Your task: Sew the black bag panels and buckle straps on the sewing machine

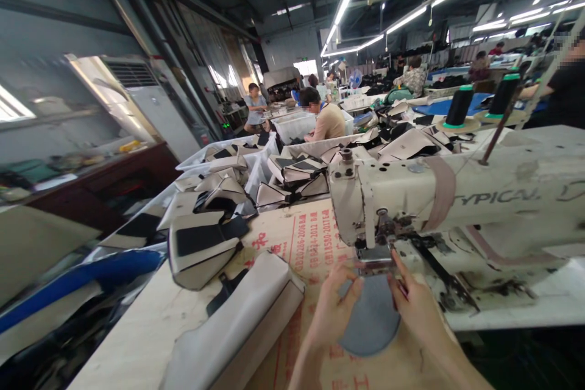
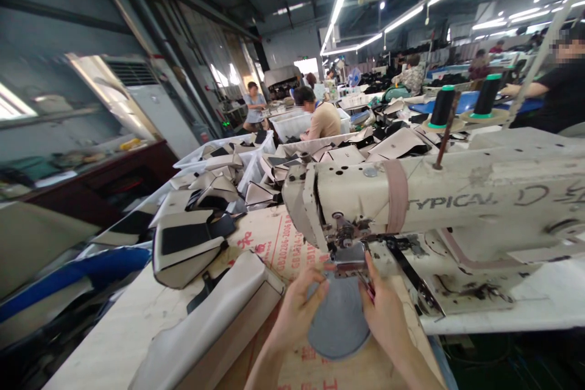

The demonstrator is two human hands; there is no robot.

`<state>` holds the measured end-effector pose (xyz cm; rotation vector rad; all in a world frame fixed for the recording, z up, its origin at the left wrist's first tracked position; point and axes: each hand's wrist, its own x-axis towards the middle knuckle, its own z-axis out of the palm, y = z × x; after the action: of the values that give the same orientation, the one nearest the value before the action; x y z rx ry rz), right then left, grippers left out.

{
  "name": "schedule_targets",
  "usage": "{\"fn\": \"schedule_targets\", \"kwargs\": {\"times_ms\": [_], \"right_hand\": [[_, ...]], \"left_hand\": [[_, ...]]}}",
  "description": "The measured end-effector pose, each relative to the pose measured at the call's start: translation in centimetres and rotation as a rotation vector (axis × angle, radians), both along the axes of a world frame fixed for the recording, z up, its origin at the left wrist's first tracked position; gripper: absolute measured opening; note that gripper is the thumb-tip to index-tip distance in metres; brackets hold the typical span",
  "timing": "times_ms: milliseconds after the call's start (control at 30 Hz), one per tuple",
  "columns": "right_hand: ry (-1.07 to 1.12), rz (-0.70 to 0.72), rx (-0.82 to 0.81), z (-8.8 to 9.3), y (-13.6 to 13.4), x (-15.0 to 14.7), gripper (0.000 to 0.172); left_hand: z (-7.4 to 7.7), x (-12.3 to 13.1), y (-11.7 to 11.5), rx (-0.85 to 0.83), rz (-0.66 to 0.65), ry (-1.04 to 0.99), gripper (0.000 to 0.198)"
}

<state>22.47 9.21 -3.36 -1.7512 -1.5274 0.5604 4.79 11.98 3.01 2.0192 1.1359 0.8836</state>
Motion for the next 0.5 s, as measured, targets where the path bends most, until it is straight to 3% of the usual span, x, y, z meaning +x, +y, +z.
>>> {"fn": "schedule_targets", "kwargs": {"times_ms": [100,200,267,333,400,500], "right_hand": [[0.058,-0.002,0.065,0.4,-1.9,-0.3,0.050],[0.093,0.015,0.183,1.3,-4.8,0.7,0.042],[0.068,-0.107,0.237,1.8,-6.8,2.9,0.038],[-0.009,-0.316,0.258,1.7,-8.0,6.2,0.038],[-0.116,-0.461,0.244,1.2,-8.4,9.5,0.041],[-0.210,-0.443,0.046,0.1,-8.0,10.9,0.043]], "left_hand": [[-1.0,0.7,0.2,-0.028,-0.070,0.054,0.014],[-2.2,-0.3,1.9,0.043,0.084,0.196,0.017],[-2.6,-1.6,3.1,0.104,0.138,0.268,0.015],[-3.0,-2.6,3.8,0.166,0.172,0.324,0.014],[-3.6,-3.0,3.4,0.209,0.259,0.358,0.023],[-5.3,-2.7,1.4,0.214,0.400,0.344,0.023]]}}
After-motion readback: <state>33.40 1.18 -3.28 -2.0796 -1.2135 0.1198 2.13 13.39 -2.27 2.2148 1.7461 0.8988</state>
